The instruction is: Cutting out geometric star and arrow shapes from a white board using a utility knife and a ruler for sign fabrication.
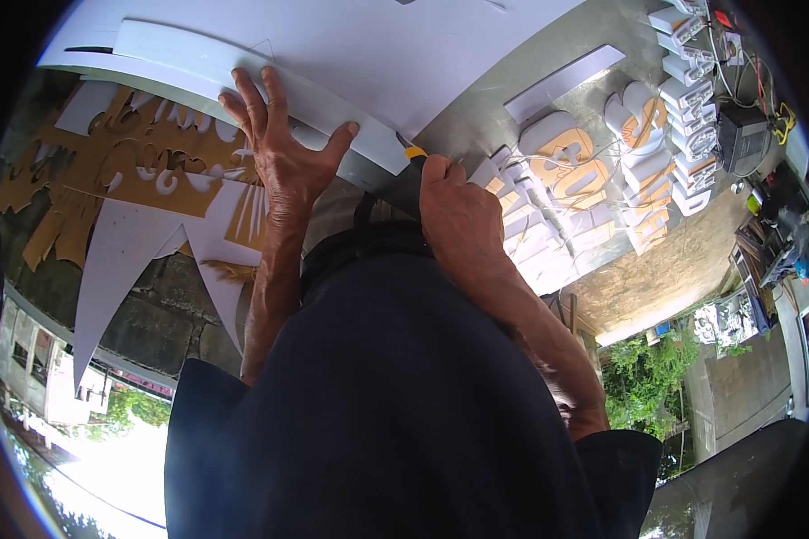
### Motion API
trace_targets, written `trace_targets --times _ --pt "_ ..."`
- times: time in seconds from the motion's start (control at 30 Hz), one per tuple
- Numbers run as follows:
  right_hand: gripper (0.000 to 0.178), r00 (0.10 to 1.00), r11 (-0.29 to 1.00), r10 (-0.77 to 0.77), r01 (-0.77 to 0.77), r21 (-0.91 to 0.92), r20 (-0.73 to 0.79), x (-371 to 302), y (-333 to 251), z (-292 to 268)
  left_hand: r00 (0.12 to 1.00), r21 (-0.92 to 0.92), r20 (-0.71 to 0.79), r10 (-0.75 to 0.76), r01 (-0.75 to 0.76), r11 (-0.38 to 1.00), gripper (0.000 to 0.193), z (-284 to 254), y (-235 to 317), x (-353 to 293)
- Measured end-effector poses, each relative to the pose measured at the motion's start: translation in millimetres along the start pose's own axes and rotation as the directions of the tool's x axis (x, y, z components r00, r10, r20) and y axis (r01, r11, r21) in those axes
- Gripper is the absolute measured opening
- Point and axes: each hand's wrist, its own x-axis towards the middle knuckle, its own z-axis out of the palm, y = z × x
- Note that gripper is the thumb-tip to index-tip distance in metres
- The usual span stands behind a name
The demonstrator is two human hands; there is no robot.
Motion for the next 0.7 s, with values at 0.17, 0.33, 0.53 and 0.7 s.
trace_targets --times 0.17,0.33,0.53,0.7 --pt "0.028 1.000 1.000 -0.003 0.003 0.012 0.023 -1.9 1.3 -0.9 1.000 -0.018 -0.008 0.010 -0.010 1.000 0.120 0.6 -1.6 -1.0" --pt "0.030 0.999 1.000 0.012 -0.012 0.004 0.034 -3.6 1.4 -0.4 1.000 -0.026 -0.009 0.003 -0.004 1.000 0.120 1.3 -0.9 -0.5" --pt "0.033 0.998 1.000 0.022 -0.022 -0.010 0.064 -6.0 2.0 -1.3 1.000 -0.020 -0.011 0.008 -0.008 1.000 0.120 1.0 -1.1 -0.5" --pt "0.033 0.999 1.000 0.019 -0.019 -0.017 0.030 -7.7 1.1 1.3 1.000 -0.025 -0.012 -0.003 0.003 1.000 0.119 -0.9 0.4 -0.4"
